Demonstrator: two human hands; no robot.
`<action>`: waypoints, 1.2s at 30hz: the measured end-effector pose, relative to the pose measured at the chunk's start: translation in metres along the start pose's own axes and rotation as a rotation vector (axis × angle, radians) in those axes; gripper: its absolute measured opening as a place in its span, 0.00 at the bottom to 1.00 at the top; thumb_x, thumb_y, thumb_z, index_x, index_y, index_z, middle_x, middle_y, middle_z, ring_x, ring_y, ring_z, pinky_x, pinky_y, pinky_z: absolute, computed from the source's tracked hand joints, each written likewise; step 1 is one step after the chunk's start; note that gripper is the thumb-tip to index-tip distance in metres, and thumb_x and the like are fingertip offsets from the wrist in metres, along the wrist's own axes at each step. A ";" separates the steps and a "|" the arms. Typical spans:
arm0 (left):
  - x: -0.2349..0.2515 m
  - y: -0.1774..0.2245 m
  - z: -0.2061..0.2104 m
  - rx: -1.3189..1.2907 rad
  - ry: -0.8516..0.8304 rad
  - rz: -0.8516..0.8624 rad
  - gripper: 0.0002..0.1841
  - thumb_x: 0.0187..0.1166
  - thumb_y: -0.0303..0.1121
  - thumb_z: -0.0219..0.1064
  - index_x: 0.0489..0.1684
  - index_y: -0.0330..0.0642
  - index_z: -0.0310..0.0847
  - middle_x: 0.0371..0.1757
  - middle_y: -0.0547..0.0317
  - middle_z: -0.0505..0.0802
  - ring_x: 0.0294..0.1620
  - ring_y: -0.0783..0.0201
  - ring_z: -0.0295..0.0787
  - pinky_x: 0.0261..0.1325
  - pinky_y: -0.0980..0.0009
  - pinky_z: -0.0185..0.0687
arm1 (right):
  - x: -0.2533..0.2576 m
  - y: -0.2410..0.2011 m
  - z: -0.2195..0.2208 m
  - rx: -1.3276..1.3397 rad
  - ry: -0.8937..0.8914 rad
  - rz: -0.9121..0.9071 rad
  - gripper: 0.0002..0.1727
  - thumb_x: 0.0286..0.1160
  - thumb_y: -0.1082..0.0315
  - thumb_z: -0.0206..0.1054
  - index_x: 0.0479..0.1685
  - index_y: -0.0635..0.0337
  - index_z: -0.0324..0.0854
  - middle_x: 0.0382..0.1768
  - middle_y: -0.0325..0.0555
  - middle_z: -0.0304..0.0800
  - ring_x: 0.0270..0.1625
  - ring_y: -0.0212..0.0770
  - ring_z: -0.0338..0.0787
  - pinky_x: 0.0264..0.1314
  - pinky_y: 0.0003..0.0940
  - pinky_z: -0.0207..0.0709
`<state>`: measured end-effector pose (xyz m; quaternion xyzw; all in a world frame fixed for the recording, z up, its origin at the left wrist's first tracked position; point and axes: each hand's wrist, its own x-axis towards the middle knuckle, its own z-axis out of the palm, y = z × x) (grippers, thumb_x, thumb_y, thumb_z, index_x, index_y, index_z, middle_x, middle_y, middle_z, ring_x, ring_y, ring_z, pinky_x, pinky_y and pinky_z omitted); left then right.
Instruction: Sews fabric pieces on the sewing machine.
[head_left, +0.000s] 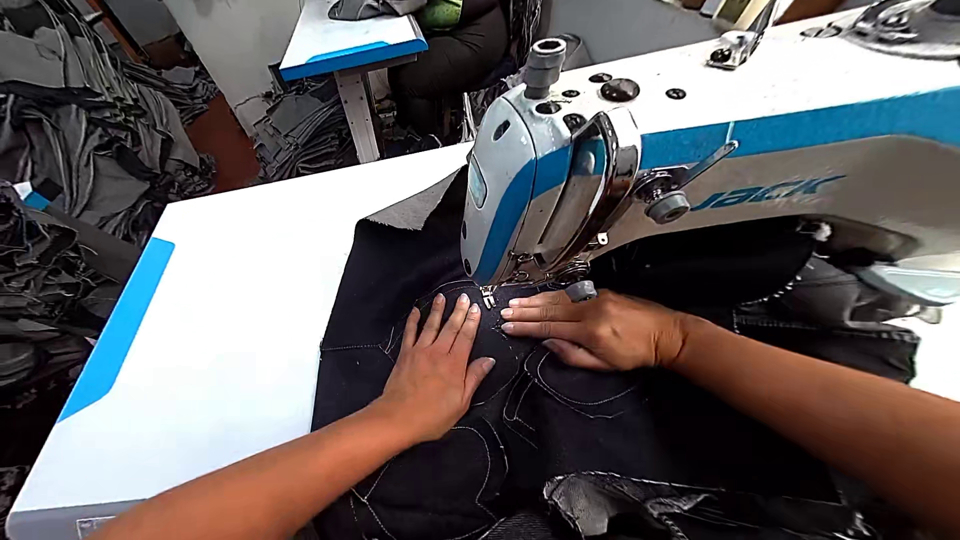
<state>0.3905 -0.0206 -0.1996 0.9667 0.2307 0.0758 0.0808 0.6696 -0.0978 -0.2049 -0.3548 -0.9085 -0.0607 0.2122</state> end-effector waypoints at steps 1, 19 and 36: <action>0.001 -0.002 -0.006 -0.002 -0.049 0.020 0.35 0.93 0.54 0.42 0.92 0.40 0.57 0.94 0.50 0.62 0.95 0.42 0.48 0.89 0.33 0.40 | 0.004 -0.003 -0.006 0.001 -0.007 0.028 0.22 0.82 0.65 0.53 0.63 0.58 0.91 0.66 0.45 0.92 0.74 0.45 0.88 0.78 0.37 0.77; 0.026 -0.065 -0.009 -0.058 0.001 0.524 0.34 0.91 0.53 0.47 0.84 0.35 0.69 0.87 0.46 0.74 0.92 0.50 0.61 0.93 0.51 0.49 | 0.007 -0.079 0.026 -0.063 0.101 0.561 0.31 0.80 0.49 0.51 0.74 0.56 0.82 0.79 0.43 0.82 0.85 0.48 0.75 0.88 0.59 0.62; 0.030 0.012 0.035 0.339 0.412 0.008 0.21 0.81 0.24 0.59 0.72 0.28 0.80 0.76 0.39 0.85 0.77 0.40 0.82 0.76 0.53 0.76 | 0.016 0.006 0.013 -0.028 0.241 0.304 0.21 0.69 0.61 0.56 0.45 0.66 0.90 0.41 0.58 0.95 0.50 0.53 0.93 0.62 0.44 0.79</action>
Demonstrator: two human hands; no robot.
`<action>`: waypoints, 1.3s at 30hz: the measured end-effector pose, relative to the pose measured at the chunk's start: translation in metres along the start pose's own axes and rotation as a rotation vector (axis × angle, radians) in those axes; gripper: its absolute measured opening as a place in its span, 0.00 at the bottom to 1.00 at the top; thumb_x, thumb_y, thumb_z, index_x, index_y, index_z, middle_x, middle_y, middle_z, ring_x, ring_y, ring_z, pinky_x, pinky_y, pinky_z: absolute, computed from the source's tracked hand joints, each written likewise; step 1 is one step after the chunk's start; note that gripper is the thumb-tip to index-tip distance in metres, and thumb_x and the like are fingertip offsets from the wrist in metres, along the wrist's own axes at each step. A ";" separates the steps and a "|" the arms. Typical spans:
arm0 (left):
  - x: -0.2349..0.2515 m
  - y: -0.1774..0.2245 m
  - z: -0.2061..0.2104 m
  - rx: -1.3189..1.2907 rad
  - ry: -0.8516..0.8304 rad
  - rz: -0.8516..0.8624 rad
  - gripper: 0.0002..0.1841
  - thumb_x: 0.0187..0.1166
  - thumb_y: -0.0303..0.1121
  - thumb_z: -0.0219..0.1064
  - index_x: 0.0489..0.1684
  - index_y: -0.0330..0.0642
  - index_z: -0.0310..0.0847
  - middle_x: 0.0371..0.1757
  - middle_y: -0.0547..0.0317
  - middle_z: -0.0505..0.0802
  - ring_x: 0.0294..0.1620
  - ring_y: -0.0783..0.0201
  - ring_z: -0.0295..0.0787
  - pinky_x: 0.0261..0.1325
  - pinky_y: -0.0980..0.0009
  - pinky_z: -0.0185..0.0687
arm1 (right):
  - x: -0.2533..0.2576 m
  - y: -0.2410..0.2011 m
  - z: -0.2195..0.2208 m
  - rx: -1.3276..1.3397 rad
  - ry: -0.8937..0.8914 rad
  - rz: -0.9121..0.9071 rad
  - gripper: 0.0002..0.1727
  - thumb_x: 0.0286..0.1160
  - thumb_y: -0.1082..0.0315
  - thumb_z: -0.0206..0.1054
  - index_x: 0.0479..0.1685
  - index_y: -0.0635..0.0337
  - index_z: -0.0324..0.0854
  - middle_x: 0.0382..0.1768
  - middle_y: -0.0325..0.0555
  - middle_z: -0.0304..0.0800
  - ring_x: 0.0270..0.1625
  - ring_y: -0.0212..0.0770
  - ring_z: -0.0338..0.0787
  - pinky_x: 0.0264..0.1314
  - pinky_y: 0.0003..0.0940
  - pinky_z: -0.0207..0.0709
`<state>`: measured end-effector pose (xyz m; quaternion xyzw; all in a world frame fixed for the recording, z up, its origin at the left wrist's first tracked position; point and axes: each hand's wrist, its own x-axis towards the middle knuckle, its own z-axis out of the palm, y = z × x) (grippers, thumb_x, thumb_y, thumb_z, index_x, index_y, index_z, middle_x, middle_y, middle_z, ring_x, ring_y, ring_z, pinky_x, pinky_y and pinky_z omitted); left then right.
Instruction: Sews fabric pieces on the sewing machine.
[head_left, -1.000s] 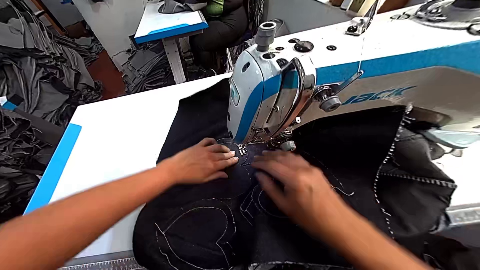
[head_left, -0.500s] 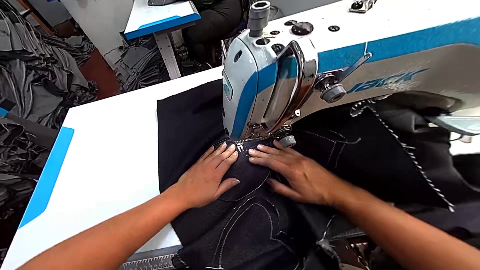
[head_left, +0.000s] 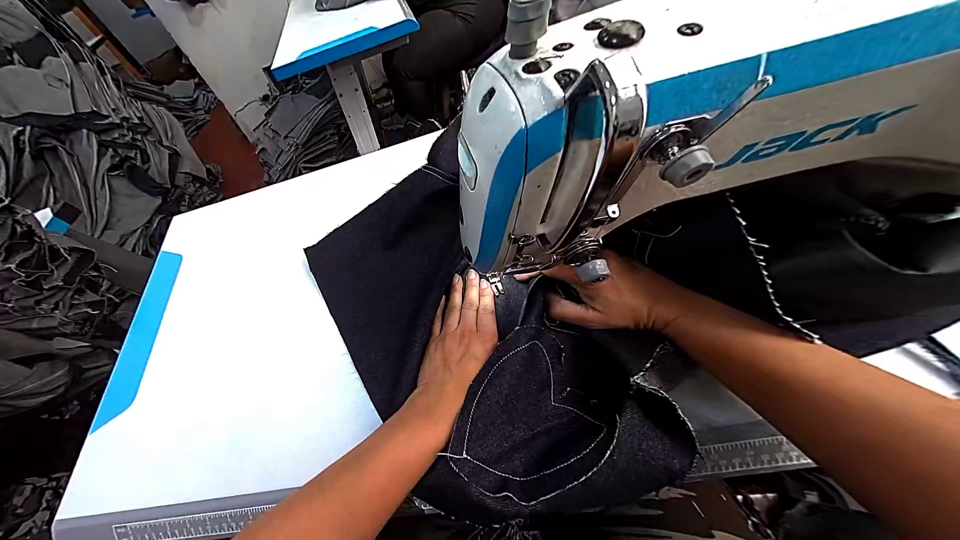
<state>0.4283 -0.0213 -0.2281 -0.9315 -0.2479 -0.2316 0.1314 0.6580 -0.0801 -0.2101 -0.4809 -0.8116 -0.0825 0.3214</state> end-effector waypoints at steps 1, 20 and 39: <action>0.001 0.000 0.001 0.010 0.000 -0.003 0.21 0.81 0.22 0.58 0.71 0.27 0.80 0.76 0.39 0.85 0.77 0.40 0.82 0.76 0.53 0.76 | 0.002 0.000 0.000 -0.009 0.002 -0.002 0.21 0.70 0.61 0.56 0.43 0.66 0.90 0.40 0.59 0.94 0.50 0.53 0.93 0.61 0.45 0.79; 0.005 -0.005 0.005 -0.021 0.010 0.017 0.20 0.82 0.23 0.58 0.71 0.28 0.81 0.75 0.39 0.86 0.77 0.39 0.82 0.75 0.53 0.77 | 0.004 -0.001 0.001 -0.028 -0.022 0.041 0.22 0.72 0.59 0.54 0.42 0.69 0.88 0.41 0.62 0.93 0.50 0.57 0.93 0.58 0.49 0.80; 0.032 -0.041 -0.017 -0.315 -0.461 -0.104 0.45 0.80 0.73 0.47 0.89 0.47 0.65 0.94 0.50 0.62 0.96 0.43 0.44 0.84 0.20 0.27 | -0.033 -0.033 -0.015 -0.103 -0.213 0.027 0.32 0.85 0.38 0.50 0.73 0.46 0.85 0.77 0.49 0.82 0.83 0.51 0.77 0.84 0.47 0.69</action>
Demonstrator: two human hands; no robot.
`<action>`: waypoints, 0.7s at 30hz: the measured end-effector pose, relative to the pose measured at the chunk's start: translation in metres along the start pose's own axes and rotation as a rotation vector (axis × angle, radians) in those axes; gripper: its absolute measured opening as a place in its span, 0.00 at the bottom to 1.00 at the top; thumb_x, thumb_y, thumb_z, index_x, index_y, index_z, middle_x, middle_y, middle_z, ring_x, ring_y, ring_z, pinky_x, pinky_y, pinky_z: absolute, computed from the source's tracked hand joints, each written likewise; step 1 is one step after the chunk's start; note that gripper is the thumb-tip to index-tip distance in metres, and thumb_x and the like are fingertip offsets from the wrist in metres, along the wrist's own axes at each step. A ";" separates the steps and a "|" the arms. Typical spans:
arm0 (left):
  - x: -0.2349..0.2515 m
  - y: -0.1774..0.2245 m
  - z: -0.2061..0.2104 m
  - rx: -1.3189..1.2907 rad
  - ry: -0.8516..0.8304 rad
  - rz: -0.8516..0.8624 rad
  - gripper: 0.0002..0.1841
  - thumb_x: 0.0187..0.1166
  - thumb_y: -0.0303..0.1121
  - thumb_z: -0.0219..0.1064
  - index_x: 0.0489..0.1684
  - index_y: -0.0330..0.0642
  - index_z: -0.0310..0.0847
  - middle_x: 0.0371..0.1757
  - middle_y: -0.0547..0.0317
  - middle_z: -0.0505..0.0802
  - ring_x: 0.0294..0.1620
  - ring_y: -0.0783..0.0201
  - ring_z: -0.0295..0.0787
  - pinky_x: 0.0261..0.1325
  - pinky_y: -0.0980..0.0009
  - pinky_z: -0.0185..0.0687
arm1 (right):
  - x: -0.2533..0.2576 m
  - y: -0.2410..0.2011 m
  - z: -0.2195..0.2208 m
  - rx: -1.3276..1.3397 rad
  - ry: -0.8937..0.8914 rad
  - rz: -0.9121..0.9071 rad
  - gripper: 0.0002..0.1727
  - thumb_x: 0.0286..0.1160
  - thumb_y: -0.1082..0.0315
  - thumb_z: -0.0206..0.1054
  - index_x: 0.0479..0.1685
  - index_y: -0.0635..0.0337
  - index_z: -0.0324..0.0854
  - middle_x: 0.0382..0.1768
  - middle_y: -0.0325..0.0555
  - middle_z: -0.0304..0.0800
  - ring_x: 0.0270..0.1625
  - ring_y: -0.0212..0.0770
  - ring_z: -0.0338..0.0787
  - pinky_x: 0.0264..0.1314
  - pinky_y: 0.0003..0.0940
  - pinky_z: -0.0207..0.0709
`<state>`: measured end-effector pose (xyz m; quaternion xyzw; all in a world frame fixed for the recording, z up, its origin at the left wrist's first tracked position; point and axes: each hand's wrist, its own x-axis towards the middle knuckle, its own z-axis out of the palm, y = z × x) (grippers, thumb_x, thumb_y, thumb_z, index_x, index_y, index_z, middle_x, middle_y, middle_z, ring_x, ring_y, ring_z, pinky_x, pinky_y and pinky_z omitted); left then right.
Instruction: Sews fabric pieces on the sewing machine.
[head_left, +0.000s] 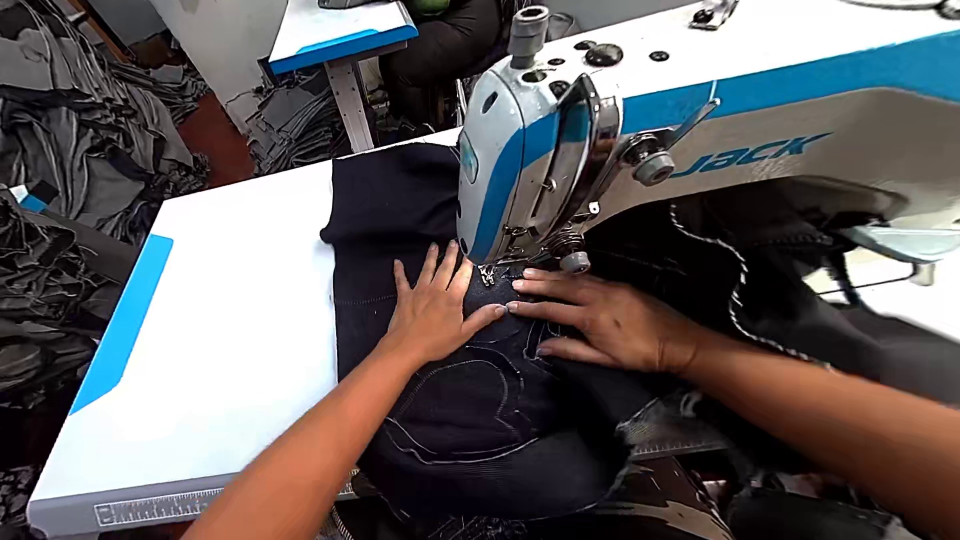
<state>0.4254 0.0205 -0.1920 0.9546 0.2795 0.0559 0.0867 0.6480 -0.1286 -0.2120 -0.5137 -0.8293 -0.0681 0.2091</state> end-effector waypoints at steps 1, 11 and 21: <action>0.005 -0.012 -0.001 -0.002 0.007 0.101 0.45 0.80 0.72 0.49 0.87 0.46 0.69 0.91 0.49 0.67 0.95 0.43 0.49 0.84 0.20 0.30 | 0.000 -0.025 0.003 -0.029 0.004 0.117 0.33 0.84 0.38 0.51 0.74 0.48 0.84 0.77 0.51 0.82 0.83 0.52 0.76 0.85 0.48 0.69; 0.069 -0.068 -0.016 0.044 -0.081 0.812 0.45 0.80 0.71 0.43 0.73 0.36 0.80 0.76 0.40 0.84 0.87 0.39 0.68 0.84 0.24 0.42 | 0.038 -0.151 0.050 -0.263 0.133 0.650 0.41 0.86 0.34 0.41 0.76 0.56 0.81 0.84 0.52 0.74 0.81 0.52 0.78 0.74 0.55 0.70; 0.066 -0.069 -0.011 0.005 -0.065 0.771 0.46 0.79 0.72 0.45 0.80 0.40 0.75 0.82 0.45 0.79 0.91 0.43 0.61 0.85 0.24 0.39 | 0.032 -0.144 0.044 -0.293 0.074 0.588 0.40 0.87 0.36 0.40 0.78 0.57 0.79 0.81 0.46 0.79 0.83 0.47 0.76 0.79 0.51 0.65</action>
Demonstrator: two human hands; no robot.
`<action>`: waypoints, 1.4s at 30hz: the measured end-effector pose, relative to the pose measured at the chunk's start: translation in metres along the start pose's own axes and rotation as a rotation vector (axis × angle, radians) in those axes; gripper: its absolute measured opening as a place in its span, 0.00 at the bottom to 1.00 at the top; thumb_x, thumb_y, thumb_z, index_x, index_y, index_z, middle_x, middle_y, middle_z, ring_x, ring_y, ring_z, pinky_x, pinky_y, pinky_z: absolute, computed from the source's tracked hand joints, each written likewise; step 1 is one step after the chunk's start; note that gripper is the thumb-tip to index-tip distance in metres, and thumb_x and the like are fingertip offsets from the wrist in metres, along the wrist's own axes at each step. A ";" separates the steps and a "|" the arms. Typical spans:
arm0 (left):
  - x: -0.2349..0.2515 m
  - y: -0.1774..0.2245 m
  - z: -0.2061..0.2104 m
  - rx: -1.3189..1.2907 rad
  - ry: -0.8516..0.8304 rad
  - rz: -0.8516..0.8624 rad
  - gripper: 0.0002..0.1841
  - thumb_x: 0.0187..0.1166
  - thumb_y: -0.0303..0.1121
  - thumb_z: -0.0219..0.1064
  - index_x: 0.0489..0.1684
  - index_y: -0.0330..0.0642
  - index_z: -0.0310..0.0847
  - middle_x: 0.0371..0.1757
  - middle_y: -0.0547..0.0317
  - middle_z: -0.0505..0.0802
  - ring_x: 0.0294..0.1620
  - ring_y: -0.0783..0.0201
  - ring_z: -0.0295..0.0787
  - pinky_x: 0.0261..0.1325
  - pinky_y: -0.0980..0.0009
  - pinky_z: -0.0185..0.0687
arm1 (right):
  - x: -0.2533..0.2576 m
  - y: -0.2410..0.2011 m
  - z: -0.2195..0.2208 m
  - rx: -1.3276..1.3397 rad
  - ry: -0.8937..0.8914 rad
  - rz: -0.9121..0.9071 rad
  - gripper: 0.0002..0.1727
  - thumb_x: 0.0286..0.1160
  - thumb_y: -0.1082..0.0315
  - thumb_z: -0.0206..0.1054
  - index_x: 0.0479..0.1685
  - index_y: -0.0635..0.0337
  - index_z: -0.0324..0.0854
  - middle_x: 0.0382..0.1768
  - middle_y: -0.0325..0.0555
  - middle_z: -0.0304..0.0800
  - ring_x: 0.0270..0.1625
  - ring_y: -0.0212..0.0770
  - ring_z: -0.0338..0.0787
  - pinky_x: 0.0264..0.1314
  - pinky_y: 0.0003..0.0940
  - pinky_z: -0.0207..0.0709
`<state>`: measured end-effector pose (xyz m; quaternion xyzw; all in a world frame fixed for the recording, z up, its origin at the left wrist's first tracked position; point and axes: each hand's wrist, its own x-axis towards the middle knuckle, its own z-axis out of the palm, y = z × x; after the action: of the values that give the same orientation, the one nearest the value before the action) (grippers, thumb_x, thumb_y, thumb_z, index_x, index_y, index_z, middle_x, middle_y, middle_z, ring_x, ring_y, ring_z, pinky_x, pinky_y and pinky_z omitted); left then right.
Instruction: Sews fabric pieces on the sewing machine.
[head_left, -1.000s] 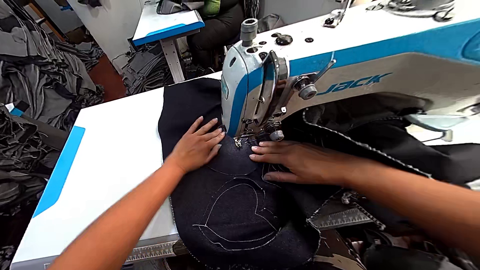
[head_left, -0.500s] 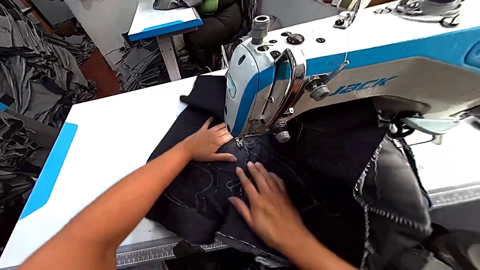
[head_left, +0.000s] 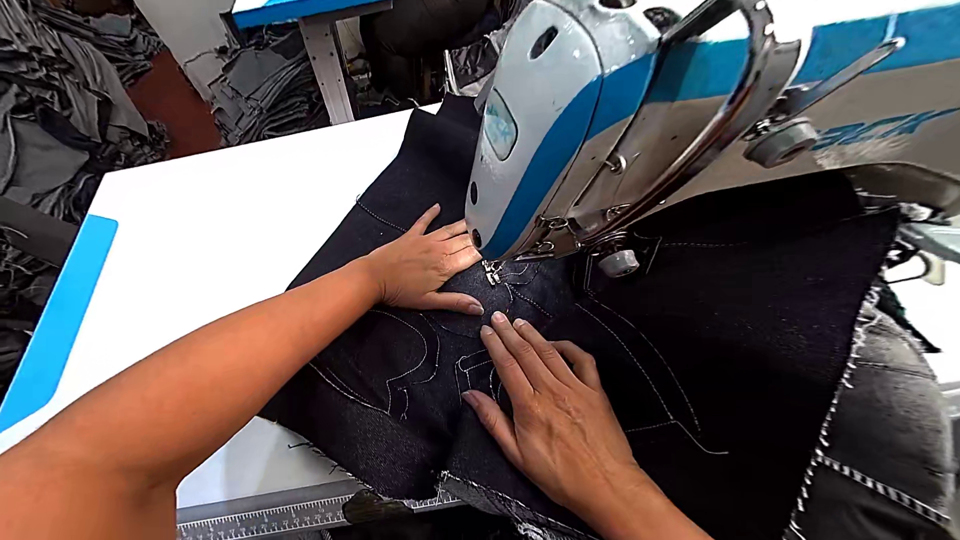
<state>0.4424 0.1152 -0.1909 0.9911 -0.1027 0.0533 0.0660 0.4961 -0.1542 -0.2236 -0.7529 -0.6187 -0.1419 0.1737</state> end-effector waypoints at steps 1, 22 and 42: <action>0.000 0.000 -0.001 -0.002 -0.007 0.000 0.45 0.79 0.71 0.45 0.81 0.41 0.74 0.82 0.46 0.79 0.91 0.44 0.61 0.85 0.24 0.39 | 0.000 0.000 0.000 0.000 -0.002 -0.001 0.40 0.87 0.36 0.40 0.78 0.57 0.79 0.81 0.46 0.79 0.84 0.47 0.76 0.80 0.50 0.65; -0.006 0.014 -0.002 0.011 0.032 -0.282 0.47 0.80 0.72 0.44 0.86 0.41 0.68 0.89 0.47 0.71 0.95 0.42 0.51 0.85 0.23 0.33 | 0.029 0.057 -0.004 0.147 -0.062 -0.221 0.33 0.88 0.44 0.46 0.75 0.57 0.81 0.78 0.47 0.83 0.80 0.49 0.80 0.76 0.53 0.70; -0.020 0.046 -0.038 -0.017 -0.077 -0.491 0.36 0.87 0.61 0.51 0.80 0.40 0.75 0.87 0.43 0.73 0.93 0.37 0.54 0.83 0.21 0.42 | 0.053 0.029 -0.067 0.262 -0.035 -0.175 0.19 0.80 0.55 0.61 0.50 0.57 0.92 0.55 0.48 0.95 0.57 0.49 0.95 0.55 0.48 0.88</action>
<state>0.4101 0.0801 -0.1504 0.9870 0.1384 -0.0030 0.0813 0.5347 -0.1421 -0.1430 -0.6694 -0.6981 -0.0612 0.2467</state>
